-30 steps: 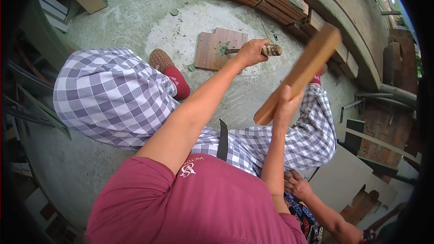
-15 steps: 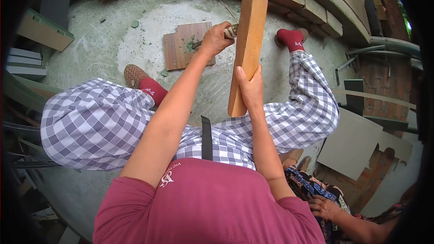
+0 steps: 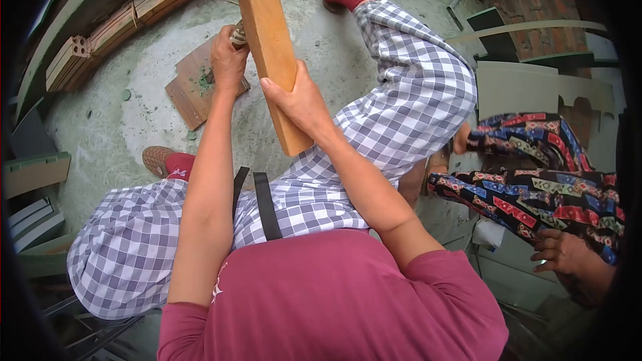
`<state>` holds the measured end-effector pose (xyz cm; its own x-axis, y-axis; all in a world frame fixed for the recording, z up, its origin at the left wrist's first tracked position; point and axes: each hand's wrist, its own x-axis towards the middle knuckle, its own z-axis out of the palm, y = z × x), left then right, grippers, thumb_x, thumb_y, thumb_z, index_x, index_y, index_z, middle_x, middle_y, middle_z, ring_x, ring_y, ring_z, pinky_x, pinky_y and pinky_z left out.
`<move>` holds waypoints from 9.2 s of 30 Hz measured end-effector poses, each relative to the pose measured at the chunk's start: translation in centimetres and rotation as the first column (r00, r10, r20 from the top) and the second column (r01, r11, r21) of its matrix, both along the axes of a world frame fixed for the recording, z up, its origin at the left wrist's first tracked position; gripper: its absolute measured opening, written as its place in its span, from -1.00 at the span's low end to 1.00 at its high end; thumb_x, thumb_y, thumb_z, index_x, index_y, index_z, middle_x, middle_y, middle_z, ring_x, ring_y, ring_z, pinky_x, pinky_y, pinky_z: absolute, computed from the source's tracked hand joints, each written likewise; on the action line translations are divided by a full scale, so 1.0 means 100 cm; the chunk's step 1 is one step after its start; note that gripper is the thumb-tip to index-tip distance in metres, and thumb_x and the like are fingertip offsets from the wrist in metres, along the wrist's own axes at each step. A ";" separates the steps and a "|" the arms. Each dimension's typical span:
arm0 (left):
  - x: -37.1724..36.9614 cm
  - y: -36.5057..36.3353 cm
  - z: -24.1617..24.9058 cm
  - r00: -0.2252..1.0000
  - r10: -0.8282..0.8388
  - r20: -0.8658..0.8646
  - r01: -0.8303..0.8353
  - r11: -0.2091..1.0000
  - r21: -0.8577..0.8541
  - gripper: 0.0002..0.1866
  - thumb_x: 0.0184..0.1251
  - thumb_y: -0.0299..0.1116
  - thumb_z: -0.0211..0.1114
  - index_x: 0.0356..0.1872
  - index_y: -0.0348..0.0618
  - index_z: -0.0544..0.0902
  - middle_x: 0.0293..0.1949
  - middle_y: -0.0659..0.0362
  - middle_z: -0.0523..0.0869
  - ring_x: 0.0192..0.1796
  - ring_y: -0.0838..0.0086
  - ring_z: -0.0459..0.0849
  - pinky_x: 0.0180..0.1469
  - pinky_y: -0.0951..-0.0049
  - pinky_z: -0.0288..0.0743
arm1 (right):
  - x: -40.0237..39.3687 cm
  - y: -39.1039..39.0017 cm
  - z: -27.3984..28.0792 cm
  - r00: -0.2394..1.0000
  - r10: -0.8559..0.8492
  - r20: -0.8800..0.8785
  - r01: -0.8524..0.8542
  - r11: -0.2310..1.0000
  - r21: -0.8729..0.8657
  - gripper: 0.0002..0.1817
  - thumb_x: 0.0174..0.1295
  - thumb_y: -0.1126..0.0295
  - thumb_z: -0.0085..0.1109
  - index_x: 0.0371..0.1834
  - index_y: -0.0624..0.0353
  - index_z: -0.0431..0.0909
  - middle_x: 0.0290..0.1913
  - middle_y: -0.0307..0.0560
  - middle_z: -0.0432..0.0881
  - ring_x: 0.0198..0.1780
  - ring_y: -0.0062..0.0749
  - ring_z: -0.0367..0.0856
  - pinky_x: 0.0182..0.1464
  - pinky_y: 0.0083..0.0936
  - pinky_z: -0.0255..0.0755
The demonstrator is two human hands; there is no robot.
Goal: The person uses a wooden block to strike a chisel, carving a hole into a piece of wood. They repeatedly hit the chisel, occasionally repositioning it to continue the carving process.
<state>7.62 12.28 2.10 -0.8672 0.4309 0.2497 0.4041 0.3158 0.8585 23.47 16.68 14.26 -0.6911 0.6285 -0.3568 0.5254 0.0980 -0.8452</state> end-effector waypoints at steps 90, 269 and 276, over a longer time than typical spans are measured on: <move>-0.043 -0.068 0.010 0.817 0.426 0.389 -0.575 0.656 0.488 -0.54 0.24 -0.42 0.25 0.11 -0.29 0.29 -0.07 0.07 0.50 -0.08 0.41 0.51 0.03 0.42 0.40 | -0.124 0.025 0.086 0.651 0.701 0.293 -0.748 0.527 0.403 -0.18 -0.03 -0.28 0.16 -0.04 0.35 0.48 -0.28 0.23 0.64 -0.23 -0.09 0.67 -0.18 -0.27 0.50; -0.067 -0.109 -0.026 0.510 0.416 0.752 -0.860 0.251 0.445 -0.41 0.21 -0.42 0.28 0.22 -0.28 0.20 -0.09 0.14 0.47 -0.20 0.49 0.51 -0.15 0.46 0.45 | 0.004 0.020 -0.045 0.998 0.057 -0.009 -0.057 0.976 -0.209 -0.44 0.24 -0.15 0.07 -0.11 0.16 0.26 -0.48 -0.14 0.43 -0.58 -0.48 0.51 -0.56 -0.54 0.46; -0.054 -0.091 -0.026 0.540 0.649 0.536 -0.841 0.384 0.381 -0.39 0.23 -0.41 0.23 0.24 -0.32 0.16 -0.02 0.03 0.44 -0.04 0.35 0.50 0.05 0.35 0.41 | -0.002 0.006 -0.017 0.996 0.074 0.046 -0.066 0.986 -0.151 -0.30 0.17 -0.10 0.15 0.11 0.33 0.34 -0.16 0.05 0.53 -0.16 -0.37 0.54 -0.11 -0.40 0.44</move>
